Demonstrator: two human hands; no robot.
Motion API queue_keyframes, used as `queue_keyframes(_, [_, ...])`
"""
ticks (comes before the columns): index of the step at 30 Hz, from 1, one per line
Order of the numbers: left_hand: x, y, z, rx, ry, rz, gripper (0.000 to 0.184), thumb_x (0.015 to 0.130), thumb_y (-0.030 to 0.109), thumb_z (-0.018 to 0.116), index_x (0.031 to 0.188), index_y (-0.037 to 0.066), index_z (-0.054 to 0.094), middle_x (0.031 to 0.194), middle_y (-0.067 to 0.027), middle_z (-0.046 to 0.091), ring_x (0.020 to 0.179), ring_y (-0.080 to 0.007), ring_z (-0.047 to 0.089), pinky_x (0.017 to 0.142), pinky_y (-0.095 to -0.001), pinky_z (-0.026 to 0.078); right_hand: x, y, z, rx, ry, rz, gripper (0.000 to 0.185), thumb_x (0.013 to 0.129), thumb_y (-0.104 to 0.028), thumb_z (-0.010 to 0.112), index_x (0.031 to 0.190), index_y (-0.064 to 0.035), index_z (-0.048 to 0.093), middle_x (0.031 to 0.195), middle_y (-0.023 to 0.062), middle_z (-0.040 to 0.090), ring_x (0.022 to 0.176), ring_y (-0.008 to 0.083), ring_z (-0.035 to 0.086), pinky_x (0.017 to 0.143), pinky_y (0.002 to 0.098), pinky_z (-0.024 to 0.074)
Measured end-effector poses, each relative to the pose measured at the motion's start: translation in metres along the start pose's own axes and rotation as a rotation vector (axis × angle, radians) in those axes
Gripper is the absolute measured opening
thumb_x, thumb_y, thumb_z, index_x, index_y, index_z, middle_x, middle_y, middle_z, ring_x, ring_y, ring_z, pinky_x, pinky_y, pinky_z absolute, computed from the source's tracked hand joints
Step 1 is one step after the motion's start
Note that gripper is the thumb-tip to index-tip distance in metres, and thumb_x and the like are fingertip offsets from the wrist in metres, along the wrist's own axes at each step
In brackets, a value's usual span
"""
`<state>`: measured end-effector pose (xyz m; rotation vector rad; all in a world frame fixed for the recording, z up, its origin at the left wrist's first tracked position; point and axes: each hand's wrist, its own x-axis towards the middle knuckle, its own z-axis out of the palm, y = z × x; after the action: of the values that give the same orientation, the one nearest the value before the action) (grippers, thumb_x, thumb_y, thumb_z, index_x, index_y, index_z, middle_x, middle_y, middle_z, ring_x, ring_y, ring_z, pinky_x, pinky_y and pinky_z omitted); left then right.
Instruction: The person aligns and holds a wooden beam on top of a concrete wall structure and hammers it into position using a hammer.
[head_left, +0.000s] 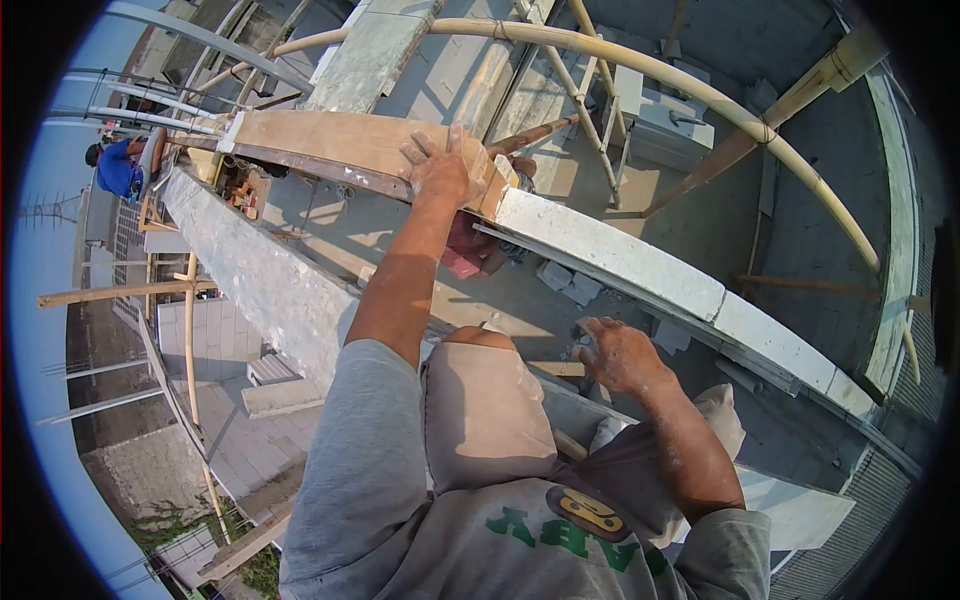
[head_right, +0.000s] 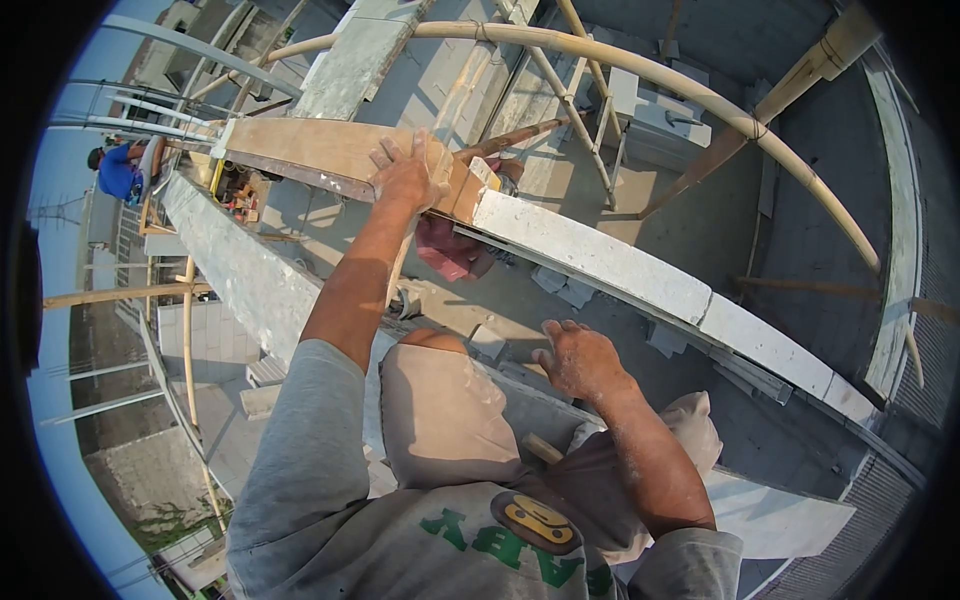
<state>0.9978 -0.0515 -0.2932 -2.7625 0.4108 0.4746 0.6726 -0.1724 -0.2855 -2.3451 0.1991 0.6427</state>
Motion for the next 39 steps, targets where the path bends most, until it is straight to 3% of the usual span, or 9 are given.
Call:
queue_keyframes(8, [0.006,-0.003,0.007,-0.063,-0.001,0.011,0.118,0.069,0.052,0.080,0.157,0.029,0.004,0.158,-0.0325,0.002,0.143,-0.0560,0.009,0.106,-0.0695,0.028,0.001,0.000,0.003,-0.013,0.052,-0.034,0.049,0.090,-0.033,0.064,0.127,-0.0021,0.054,0.113,0.0250,0.063,0.105,0.0410,0.063,0.089,0.0468,0.0517])
queue_keyframes(11, [0.004,-0.002,0.005,-0.087,0.001,0.011,0.118,0.070,0.052,0.080,0.157,0.029,0.003,0.158,-0.0330,0.002,0.143,-0.0562,0.009,0.107,-0.0690,0.027,0.000,-0.009,-0.007,0.020,-0.024,0.027,0.050,0.091,-0.032,0.062,0.132,-0.0037,0.052,0.123,0.0272,0.060,0.113,0.0430,0.059,0.097,0.0462,0.0485])
queue_keyframes(14, [0.005,-0.003,0.007,-0.089,0.011,0.013,0.118,0.070,0.051,0.080,0.157,0.029,0.003,0.157,-0.0334,0.001,0.143,-0.0564,0.009,0.108,-0.0688,0.026,0.001,0.000,0.005,-0.020,0.072,-0.043,0.050,0.089,-0.034,0.066,0.126,-0.0031,0.054,0.112,0.0246,0.063,0.104,0.0409,0.063,0.089,0.0473,0.0518])
queue_keyframes(20, [-0.004,-0.005,-0.001,-0.109,0.010,0.040,0.118,0.071,0.049,0.079,0.157,0.026,0.002,0.157,-0.0342,0.003,0.143,-0.0570,0.010,0.108,-0.0681,0.026,0.002,0.001,0.005,-0.028,0.055,-0.032,0.050,0.089,-0.033,0.065,0.127,-0.0031,0.053,0.115,0.0250,0.063,0.105,0.0413,0.063,0.090,0.0468,0.0511])
queue_keyframes(23, [-0.002,-0.004,-0.001,-0.101,-0.003,0.038,0.118,0.071,0.049,0.079,0.157,0.024,0.002,0.157,-0.0346,0.003,0.143,-0.0572,0.010,0.108,-0.0682,0.026,0.000,-0.014,-0.010,0.012,-0.049,0.060,0.051,0.091,-0.033,0.063,0.132,-0.0057,0.052,0.125,0.0266,0.059,0.114,0.0426,0.058,0.098,0.0454,0.0478])
queue_keyframes(39, [-0.002,-0.004,-0.002,-0.116,-0.013,0.034,0.117,0.071,0.048,0.079,0.157,0.025,0.003,0.157,-0.0339,0.001,0.143,-0.0571,0.008,0.108,-0.0687,0.025,0.004,-0.008,-0.003,-0.008,-0.030,0.036,0.050,0.091,-0.033,0.064,0.131,-0.0054,0.053,0.123,0.0257,0.060,0.112,0.0416,0.060,0.096,0.0454,0.0489])
